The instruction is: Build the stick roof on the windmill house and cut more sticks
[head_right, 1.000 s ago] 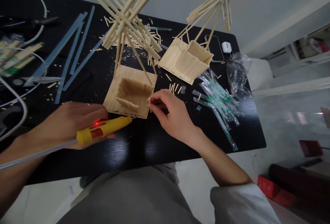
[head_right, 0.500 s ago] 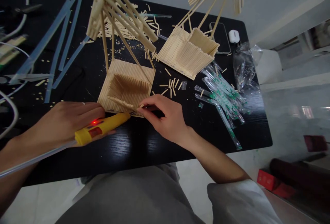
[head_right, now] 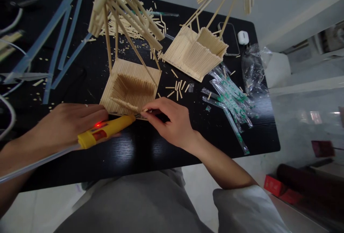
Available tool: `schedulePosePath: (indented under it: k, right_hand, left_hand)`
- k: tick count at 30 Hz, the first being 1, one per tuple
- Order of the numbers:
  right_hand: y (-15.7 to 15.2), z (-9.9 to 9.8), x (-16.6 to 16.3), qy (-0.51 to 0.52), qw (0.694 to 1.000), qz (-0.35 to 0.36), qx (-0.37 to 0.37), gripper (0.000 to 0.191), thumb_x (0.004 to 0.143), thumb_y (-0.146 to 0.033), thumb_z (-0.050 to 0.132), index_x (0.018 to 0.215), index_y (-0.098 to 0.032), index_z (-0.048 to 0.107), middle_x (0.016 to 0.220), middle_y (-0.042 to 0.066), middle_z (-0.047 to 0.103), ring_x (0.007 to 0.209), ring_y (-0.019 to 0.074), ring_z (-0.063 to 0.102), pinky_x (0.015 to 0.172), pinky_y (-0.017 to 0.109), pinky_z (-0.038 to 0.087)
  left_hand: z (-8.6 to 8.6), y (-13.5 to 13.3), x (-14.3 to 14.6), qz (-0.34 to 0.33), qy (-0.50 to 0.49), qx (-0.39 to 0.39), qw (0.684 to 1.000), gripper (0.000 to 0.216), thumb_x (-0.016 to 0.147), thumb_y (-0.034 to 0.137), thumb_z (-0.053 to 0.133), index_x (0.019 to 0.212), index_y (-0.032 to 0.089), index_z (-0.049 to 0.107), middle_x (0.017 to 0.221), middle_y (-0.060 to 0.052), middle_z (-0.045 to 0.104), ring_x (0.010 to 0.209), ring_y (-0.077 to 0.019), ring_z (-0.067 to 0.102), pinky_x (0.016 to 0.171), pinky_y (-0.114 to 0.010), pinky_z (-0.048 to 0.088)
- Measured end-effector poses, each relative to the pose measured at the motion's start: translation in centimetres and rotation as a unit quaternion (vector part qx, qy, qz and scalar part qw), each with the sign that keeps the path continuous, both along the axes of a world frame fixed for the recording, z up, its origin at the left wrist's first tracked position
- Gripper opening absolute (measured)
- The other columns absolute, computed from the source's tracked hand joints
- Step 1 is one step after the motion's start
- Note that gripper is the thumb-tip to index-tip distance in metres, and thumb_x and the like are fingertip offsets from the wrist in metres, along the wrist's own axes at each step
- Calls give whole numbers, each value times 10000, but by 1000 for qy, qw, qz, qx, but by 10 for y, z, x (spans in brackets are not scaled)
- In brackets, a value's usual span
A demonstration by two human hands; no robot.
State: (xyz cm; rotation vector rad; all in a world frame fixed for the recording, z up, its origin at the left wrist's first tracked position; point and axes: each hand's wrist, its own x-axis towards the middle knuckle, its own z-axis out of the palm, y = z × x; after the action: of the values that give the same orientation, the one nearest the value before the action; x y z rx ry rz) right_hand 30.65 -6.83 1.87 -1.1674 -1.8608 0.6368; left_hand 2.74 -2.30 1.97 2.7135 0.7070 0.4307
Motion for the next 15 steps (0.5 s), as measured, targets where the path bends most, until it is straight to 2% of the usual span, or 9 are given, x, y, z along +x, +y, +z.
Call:
schedulePosePath:
  k: [9, 15]
  right_hand:
    - [0, 1, -1, 0, 1000, 3, -1, 79, 956, -169, 738, 983, -242, 730, 944, 1, 793, 850, 139, 753, 780, 270, 639]
    - [1, -1, -2, 4, 1000, 11, 17, 59, 966, -172, 727, 986, -226, 735, 938, 14, 795, 846, 141, 753, 771, 273, 642]
  left_hand:
    - [1, 0, -1, -4, 16, -20, 1000, 255, 1023, 400, 486, 817, 250, 487, 721, -1, 564, 532, -153, 533, 498, -333, 348]
    - [-1, 5, -11, -21, -8, 13, 1000, 230, 948, 455, 655, 874, 246, 596, 734, 18, 613, 551, -146, 560, 497, -305, 364]
